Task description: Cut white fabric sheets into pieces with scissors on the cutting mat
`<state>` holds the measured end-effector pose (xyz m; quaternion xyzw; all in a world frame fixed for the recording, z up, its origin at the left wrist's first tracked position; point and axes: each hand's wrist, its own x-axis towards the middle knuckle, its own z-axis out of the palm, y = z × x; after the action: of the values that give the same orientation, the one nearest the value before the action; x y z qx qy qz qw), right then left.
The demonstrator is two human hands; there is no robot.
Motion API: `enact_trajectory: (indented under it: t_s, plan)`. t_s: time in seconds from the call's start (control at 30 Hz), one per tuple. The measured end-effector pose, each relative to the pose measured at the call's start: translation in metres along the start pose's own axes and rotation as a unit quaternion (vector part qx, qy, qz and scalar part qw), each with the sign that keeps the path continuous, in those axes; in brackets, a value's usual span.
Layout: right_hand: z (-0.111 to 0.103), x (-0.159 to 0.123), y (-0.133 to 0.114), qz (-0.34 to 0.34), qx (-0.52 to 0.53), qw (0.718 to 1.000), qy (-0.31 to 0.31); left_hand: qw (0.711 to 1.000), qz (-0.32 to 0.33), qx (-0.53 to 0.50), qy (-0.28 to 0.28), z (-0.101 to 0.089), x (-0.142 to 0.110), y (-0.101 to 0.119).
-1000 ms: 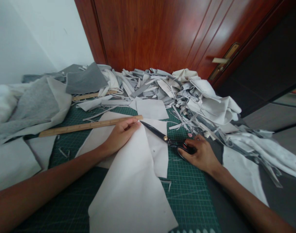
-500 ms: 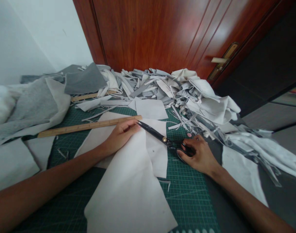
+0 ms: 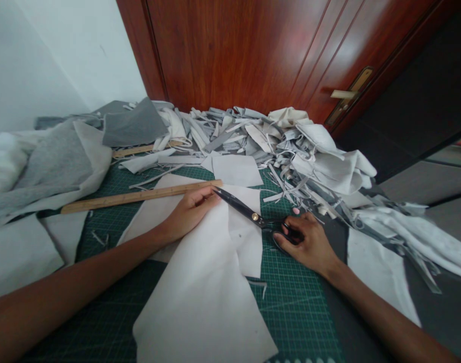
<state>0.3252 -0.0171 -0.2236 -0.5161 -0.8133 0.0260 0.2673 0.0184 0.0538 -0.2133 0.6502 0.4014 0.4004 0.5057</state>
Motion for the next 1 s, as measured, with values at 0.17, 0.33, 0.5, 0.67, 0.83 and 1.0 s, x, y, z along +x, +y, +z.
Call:
enact_trajectory:
  t_s: [0.17,0.33,0.5,0.67,0.83,1.0]
  plan:
    - [0.000,-0.001,0.000,-0.004,0.000,1.000,-0.003,1.000,0.006,0.018,-0.005,-0.001,0.001,-0.004]
    - [-0.001,0.000,0.003,-0.021,0.002,1.000,-0.012,1.000,0.014,0.014,-0.010,-0.002,0.003,-0.008]
    - [-0.002,0.000,0.003,-0.030,-0.002,0.999,-0.018,1.000,-0.001,0.008,-0.015,-0.002,0.003,-0.009]
    - [-0.002,-0.001,0.003,-0.028,-0.005,0.999,-0.020,1.000,0.012,0.021,-0.007,-0.001,0.001,-0.005]
    - [-0.002,0.000,0.002,-0.032,-0.008,0.999,-0.008,0.998,0.014,0.062,-0.001,0.000,0.000,0.000]
    - [-0.002,0.000,0.001,-0.018,-0.005,1.000,-0.010,0.998,0.019,0.065,-0.003,0.000,0.001,0.002]
